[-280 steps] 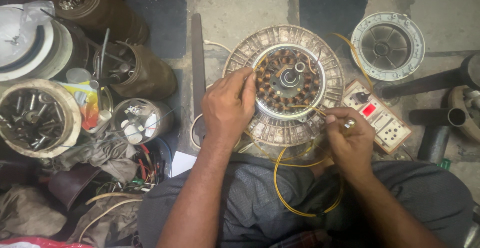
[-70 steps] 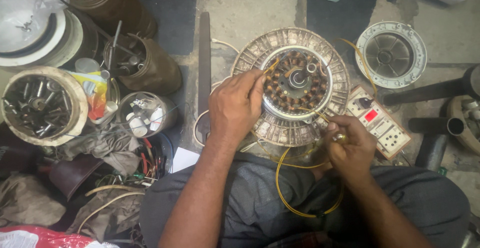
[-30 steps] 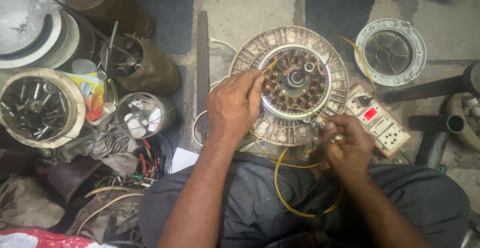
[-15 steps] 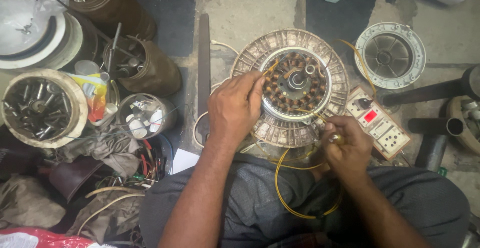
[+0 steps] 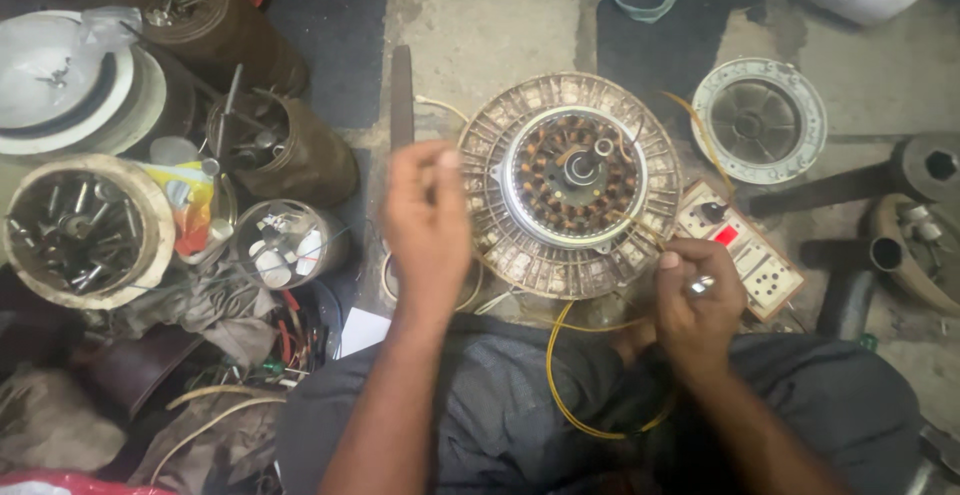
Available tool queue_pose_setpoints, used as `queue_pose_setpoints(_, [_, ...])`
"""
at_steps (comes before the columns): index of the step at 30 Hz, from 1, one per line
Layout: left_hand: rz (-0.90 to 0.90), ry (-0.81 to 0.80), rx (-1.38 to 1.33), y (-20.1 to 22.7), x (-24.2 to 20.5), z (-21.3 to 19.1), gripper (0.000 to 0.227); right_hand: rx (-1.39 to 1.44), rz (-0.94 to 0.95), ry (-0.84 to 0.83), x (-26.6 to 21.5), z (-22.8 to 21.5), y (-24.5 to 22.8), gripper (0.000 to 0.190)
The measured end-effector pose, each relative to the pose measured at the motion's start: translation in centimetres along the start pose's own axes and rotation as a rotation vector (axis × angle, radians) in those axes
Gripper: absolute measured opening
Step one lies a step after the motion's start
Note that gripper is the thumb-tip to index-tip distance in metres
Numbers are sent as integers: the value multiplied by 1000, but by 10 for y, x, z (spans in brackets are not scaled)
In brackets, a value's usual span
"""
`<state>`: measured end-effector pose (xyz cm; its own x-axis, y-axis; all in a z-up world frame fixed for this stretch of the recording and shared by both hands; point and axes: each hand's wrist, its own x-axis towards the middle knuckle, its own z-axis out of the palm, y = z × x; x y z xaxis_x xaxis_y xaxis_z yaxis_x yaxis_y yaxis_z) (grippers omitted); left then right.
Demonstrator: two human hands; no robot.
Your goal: The person sits on the floor and uses a yellow test probe to check electrical continuity on the copper windings of a disassembled motor stator. They systematically touch the probe to various points on the stator while holding a wire, likely testing for faults or connections.
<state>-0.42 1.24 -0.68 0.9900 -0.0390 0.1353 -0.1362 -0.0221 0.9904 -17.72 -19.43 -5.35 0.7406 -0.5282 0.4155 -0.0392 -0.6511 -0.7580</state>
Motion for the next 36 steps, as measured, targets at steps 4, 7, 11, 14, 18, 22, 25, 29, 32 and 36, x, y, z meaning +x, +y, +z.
queue_pose_setpoints(4, [-467, -72, -706, -5, -20, -3, 17, 537, 406, -56, -16, 7, -28, 9])
queue_pose_setpoints(7, [-616, -58, -796, 3, -58, 9, 15, 585, 363, -104, -26, 32, -63, 10])
queue_pose_setpoints(11, [-702, -16, -958, 4, -92, 21, 10, 548, 330, -153, -20, 68, -101, 14])
queue_pose_setpoints(14, [-641, 11, -1073, -9, -92, 17, 7, 543, 269, -218, -17, 77, -112, 14])
queue_pose_setpoints(18, [-738, 106, -1058, -14, -87, 9, 7, 471, 100, -207, -21, 90, -107, 13])
queue_pose_setpoints(22, [-742, 137, -1054, -14, -86, 11, 10, 476, 185, -203, -26, 93, -98, 12])
queue_pose_setpoints(25, [-762, 142, -1030, -15, -88, 16, 14, 484, 193, -203, -24, 90, -96, 11])
queue_pose_setpoints(29, [-764, 120, -1011, -20, -89, 19, 15, 591, 309, -252, -19, 88, -94, 11])
queue_pose_setpoints(32, [-711, 39, -1019, -21, -82, 15, 19, 374, 214, -316, -15, 83, -88, 12])
queue_pose_setpoints(36, [-689, 89, -839, -21, -57, 6, 22, 482, -4, -176, -17, 58, -64, 20])
